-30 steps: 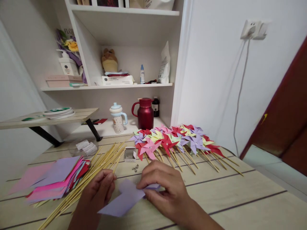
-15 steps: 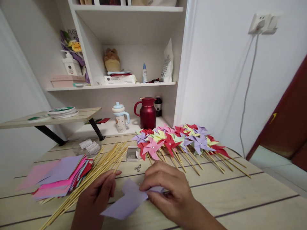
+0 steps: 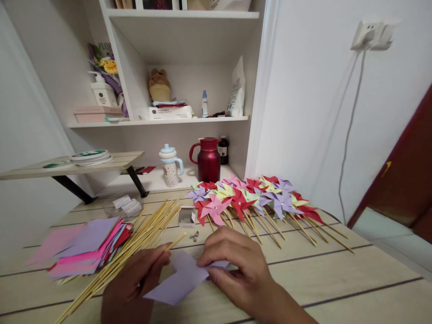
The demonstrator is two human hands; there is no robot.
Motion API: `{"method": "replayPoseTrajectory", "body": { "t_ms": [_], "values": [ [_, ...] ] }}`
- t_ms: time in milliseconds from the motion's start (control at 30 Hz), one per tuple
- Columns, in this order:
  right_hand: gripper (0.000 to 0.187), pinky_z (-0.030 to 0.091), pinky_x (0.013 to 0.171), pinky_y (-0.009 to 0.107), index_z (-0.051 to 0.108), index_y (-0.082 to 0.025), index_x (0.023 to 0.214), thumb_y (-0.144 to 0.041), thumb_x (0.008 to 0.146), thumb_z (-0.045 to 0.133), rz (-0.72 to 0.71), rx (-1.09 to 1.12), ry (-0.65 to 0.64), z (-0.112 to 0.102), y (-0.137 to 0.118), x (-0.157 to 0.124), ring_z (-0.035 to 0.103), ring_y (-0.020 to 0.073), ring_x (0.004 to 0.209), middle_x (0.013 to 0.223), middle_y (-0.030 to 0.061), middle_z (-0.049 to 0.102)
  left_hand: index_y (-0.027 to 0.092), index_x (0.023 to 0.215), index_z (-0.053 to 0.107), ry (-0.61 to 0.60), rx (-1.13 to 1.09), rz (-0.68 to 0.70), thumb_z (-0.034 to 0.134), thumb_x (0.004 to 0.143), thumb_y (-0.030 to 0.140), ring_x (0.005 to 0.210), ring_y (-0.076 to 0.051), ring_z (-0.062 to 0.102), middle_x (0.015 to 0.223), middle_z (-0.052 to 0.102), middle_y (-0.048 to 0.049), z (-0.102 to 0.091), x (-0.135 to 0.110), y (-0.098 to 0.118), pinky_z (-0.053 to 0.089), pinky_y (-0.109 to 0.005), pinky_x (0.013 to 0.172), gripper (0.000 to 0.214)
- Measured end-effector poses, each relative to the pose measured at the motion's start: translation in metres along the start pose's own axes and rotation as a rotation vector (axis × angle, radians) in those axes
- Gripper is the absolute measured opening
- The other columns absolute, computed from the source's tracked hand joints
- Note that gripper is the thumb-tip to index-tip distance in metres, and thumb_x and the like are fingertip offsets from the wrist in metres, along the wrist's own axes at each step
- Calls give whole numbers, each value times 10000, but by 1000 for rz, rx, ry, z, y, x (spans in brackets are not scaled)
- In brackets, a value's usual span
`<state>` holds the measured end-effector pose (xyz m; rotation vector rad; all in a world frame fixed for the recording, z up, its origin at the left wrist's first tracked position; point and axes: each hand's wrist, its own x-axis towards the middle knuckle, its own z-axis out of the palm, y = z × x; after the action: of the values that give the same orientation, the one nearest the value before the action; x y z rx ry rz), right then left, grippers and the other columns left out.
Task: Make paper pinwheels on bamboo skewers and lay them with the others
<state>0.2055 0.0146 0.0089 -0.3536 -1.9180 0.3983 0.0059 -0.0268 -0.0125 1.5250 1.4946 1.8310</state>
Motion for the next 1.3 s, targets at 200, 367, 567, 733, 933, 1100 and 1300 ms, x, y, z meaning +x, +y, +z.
{"method": "replayPoseTrajectory", "body": {
  "t_ms": [200, 367, 567, 733, 933, 1100, 1300],
  "values": [
    [198, 529, 637, 321, 702, -229, 941, -83, 825, 636, 5, -11, 2, 1, 1, 0, 641, 198, 719, 796, 61, 674, 313, 802, 816, 37, -58, -29, 753, 700, 253, 751, -259, 632, 784, 745, -67, 5, -3, 3, 492, -341, 812, 134],
    [225, 525, 650, 321, 696, -218, 958, -59, 808, 641, 1, 0, -12, 1, 3, -1, 639, 196, 739, 818, 59, 669, 297, 793, 814, 94, -27, 10, 727, 732, 275, 760, -237, 634, 792, 731, -73, 7, -5, 3, 485, -310, 810, 109],
    [220, 525, 655, 330, 694, -232, 950, -62, 821, 639, 12, -6, -19, 2, 3, -2, 633, 196, 742, 805, 52, 663, 219, 696, 729, -210, -133, -273, 658, 790, 493, 510, -135, 435, 532, 492, 12, 1, 5, -5, 361, -239, 502, 298],
    [174, 510, 648, 311, 705, -235, 930, -101, 821, 683, 62, 47, 0, 3, 5, -3, 636, 190, 742, 801, 45, 669, 182, 770, 679, -309, -472, -604, 673, 804, 479, 472, -68, 313, 533, 408, 64, 3, 9, -11, 267, -179, 431, 299],
    [31, 487, 617, 267, 713, -252, 828, -265, 815, 737, 398, 253, 270, 0, 31, -12, 615, 164, 730, 831, 26, 650, 149, 826, 626, -43, -992, -769, 617, 853, 110, 881, -138, 646, 954, 668, -71, 3, 23, -13, 534, -272, 833, 48],
    [114, 484, 630, 233, 715, -257, 830, -307, 761, 792, 510, 370, 335, 2, 43, -16, 614, 149, 750, 849, 9, 653, 132, 868, 601, 91, -1075, -807, 480, 918, 43, 897, -139, 675, 975, 672, -99, 0, 31, -12, 554, -308, 871, 158],
    [49, 461, 613, 247, 710, -250, 826, -285, 809, 739, 458, 319, 221, 7, 38, -15, 591, 158, 758, 825, 15, 631, 166, 1049, 581, -243, -972, -759, 599, 909, 231, 428, -8, 340, 622, 468, 82, -4, 22, -12, 322, -123, 410, 155]
  ]
}}
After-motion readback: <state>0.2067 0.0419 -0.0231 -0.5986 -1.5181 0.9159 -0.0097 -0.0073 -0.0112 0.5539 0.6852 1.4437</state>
